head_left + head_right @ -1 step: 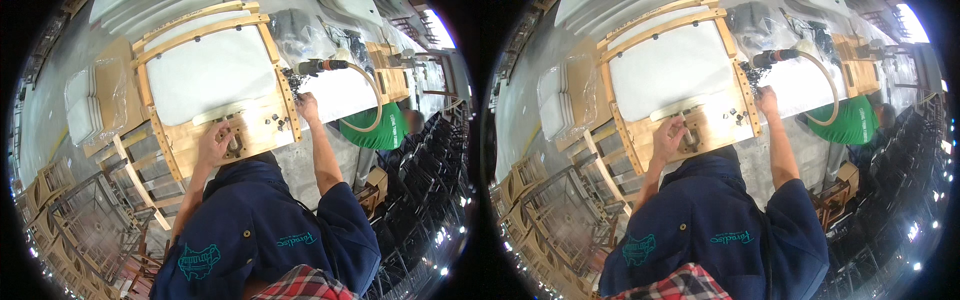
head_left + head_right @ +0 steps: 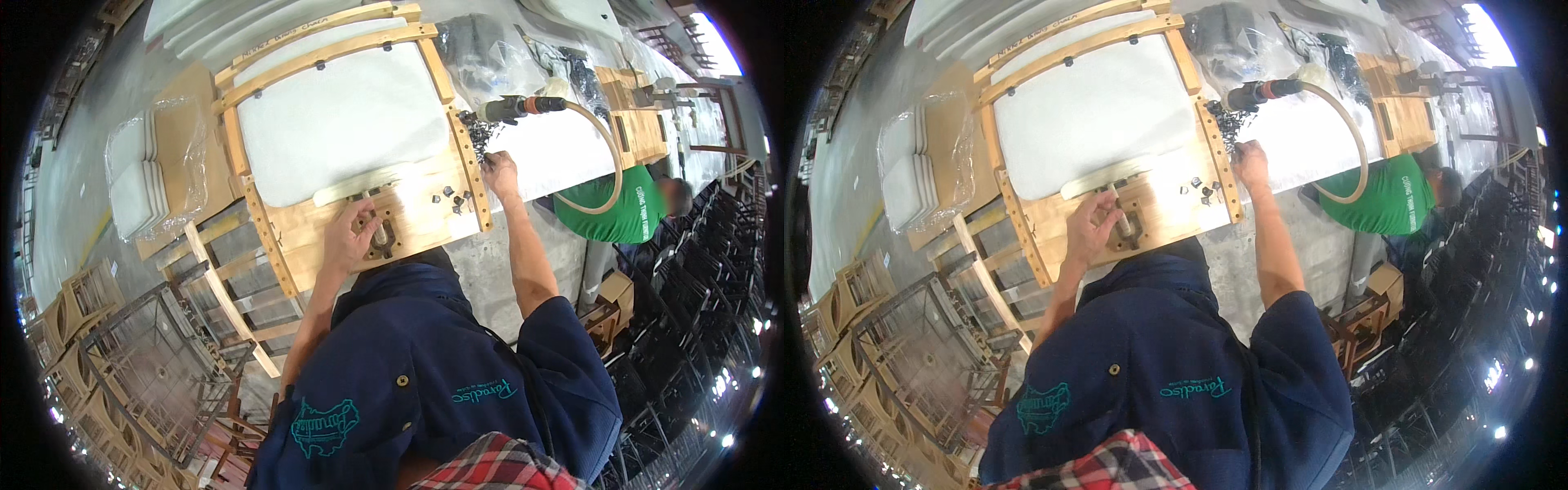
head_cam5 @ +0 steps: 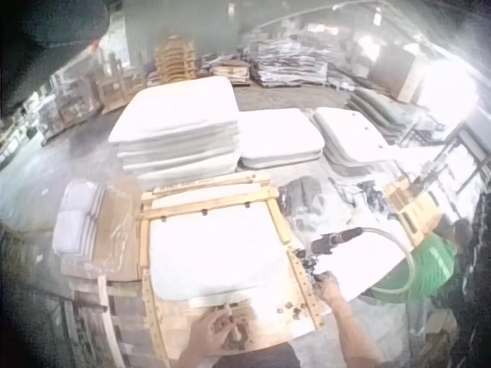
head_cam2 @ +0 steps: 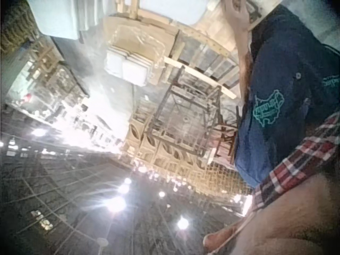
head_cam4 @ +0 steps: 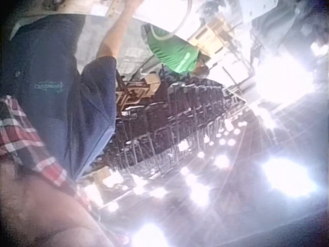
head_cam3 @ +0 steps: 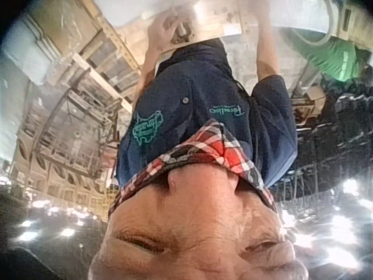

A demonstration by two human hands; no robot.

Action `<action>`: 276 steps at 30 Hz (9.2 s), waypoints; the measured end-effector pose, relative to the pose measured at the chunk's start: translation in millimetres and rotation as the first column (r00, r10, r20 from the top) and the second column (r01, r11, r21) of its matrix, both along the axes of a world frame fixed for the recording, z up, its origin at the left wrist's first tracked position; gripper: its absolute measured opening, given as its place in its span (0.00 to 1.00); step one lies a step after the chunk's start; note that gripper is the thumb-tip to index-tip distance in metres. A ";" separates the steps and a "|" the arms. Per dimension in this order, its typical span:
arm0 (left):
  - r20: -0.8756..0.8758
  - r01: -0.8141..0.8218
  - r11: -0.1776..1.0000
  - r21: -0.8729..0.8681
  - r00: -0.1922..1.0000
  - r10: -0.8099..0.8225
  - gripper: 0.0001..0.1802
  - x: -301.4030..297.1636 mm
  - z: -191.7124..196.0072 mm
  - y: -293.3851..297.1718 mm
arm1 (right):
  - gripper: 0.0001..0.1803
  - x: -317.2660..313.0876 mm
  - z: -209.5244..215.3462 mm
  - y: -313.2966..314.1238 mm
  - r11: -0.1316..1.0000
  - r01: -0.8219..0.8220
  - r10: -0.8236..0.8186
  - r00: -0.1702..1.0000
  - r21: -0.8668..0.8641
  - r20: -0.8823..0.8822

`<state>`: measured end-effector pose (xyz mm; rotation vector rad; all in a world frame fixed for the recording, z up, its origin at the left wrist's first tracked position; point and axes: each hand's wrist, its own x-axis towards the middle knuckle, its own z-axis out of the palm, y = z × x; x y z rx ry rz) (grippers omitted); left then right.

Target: The person picks up a white cushioned seat, places it on a wooden chair frame, and secures it using a pneumatic drill and screws. The person repeats this process for a second seat, aligning and fastening each cushion to its frame.

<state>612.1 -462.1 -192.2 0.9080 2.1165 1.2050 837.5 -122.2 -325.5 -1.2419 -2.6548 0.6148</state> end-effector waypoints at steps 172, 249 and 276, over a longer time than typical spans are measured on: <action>0.897 -0.650 0.621 0.438 0.355 -0.262 0.09 -68.0 -23.0 60.1 | 0.15 -155.6 246.3 -167.3 0.719 -0.384 -0.570 0.152 -0.580 -0.807; -0.657 -0.127 0.989 0.076 0.740 0.145 0.23 -283.5 -90.7 170.6 | 0.15 -393.3 174.7 -45.4 0.881 -0.353 -0.115 0.485 -0.314 -0.867; -0.770 0.116 0.958 0.264 0.623 0.136 0.20 -311.9 -104.6 177.5 | 0.03 -437.1 160.4 -35.8 0.929 -0.370 0.220 0.571 -0.009 -0.791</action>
